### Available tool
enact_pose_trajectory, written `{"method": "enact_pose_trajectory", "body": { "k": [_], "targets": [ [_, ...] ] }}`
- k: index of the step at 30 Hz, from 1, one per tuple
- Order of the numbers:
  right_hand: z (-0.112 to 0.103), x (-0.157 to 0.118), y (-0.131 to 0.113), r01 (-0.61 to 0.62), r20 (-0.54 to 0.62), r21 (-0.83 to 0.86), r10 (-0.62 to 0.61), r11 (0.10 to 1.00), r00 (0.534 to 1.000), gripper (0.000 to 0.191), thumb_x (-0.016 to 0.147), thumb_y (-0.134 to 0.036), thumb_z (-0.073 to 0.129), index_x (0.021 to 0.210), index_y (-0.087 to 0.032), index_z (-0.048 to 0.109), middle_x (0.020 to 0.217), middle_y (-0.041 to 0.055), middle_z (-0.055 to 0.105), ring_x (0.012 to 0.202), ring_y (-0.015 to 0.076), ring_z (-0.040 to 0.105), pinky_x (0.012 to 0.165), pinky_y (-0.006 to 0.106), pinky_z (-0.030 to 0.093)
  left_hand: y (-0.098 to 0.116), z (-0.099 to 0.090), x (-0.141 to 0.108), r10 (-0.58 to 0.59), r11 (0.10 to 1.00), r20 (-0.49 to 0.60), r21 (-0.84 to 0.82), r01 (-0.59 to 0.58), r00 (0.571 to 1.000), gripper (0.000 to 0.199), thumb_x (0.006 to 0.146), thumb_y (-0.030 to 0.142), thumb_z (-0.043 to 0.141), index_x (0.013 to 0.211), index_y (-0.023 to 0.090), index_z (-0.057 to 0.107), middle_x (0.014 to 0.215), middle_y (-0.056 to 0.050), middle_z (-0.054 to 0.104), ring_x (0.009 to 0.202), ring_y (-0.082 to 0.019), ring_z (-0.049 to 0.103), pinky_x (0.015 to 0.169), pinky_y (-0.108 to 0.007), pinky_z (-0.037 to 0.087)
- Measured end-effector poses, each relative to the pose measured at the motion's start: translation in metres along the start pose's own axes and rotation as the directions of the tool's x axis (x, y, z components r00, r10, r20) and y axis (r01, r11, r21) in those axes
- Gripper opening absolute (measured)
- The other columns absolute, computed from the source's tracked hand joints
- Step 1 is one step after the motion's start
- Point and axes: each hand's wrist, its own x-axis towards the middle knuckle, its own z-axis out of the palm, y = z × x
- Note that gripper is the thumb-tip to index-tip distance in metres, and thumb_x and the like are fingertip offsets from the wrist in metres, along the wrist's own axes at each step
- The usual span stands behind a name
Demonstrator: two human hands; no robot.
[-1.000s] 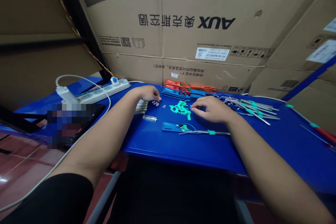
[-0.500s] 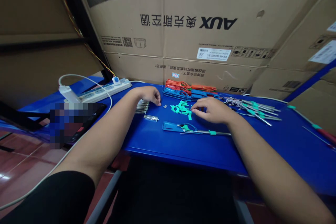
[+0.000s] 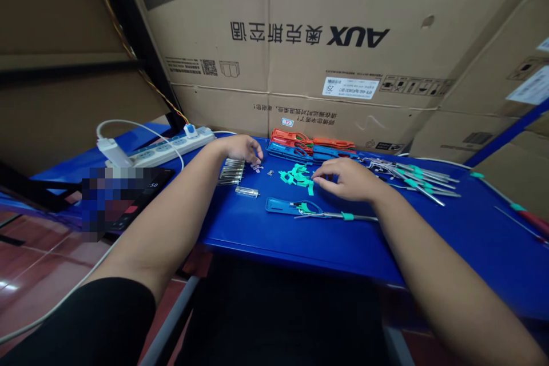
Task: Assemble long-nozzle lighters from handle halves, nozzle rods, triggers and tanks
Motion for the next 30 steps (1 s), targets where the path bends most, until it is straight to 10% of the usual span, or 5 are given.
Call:
{"method": "enact_pose_trajectory", "body": {
  "k": [6, 17, 30],
  "targets": [
    [0.001, 0.001, -0.002, -0.003, -0.031, 0.023, 0.004, 1.0, 1.0, 0.022, 0.091, -0.031, 0.056, 0.096, -0.022, 0.076, 0.094, 0.0056, 0.075, 0.084, 0.0196, 0.067, 0.077, 0.034, 0.05, 0.004, 0.003, 0.0, 0.013, 0.998, 0.007, -0.062, -0.013, 1.0, 0.042, 0.072, 0.033, 0.069, 0.111, 0.018, 0.067, 0.088, -0.005, 0.076, 0.082, -0.018, 0.068, 0.077, -0.029, 0.048],
    [0.026, 0.017, -0.035, -0.053, -0.321, 0.293, 0.15, 0.955, 0.935, 0.038, 0.084, -0.023, 0.063, 0.122, -0.022, 0.061, 0.097, 0.0056, 0.073, 0.078, 0.0175, 0.067, 0.074, 0.033, 0.054, 0.072, 0.035, -0.013, 0.423, 0.878, -0.103, -0.197, -0.436, 0.9, 0.049, 0.087, 0.025, 0.061, 0.135, 0.021, 0.051, 0.091, -0.004, 0.071, 0.079, -0.014, 0.065, 0.068, -0.025, 0.047],
    [0.027, 0.021, -0.038, -0.184, -0.427, 0.141, 0.227, 0.973, 0.875, 0.017, 0.088, -0.026, 0.06, 0.089, -0.02, 0.075, 0.088, 0.006, 0.077, 0.078, 0.0207, 0.069, 0.074, 0.033, 0.05, 0.092, 0.056, -0.018, 0.499, 0.804, -0.29, -0.196, -0.561, 0.816, 0.041, 0.087, 0.03, 0.064, 0.124, 0.014, 0.058, 0.08, -0.002, 0.067, 0.066, -0.01, 0.06, 0.064, -0.024, 0.046]
  ]
}}
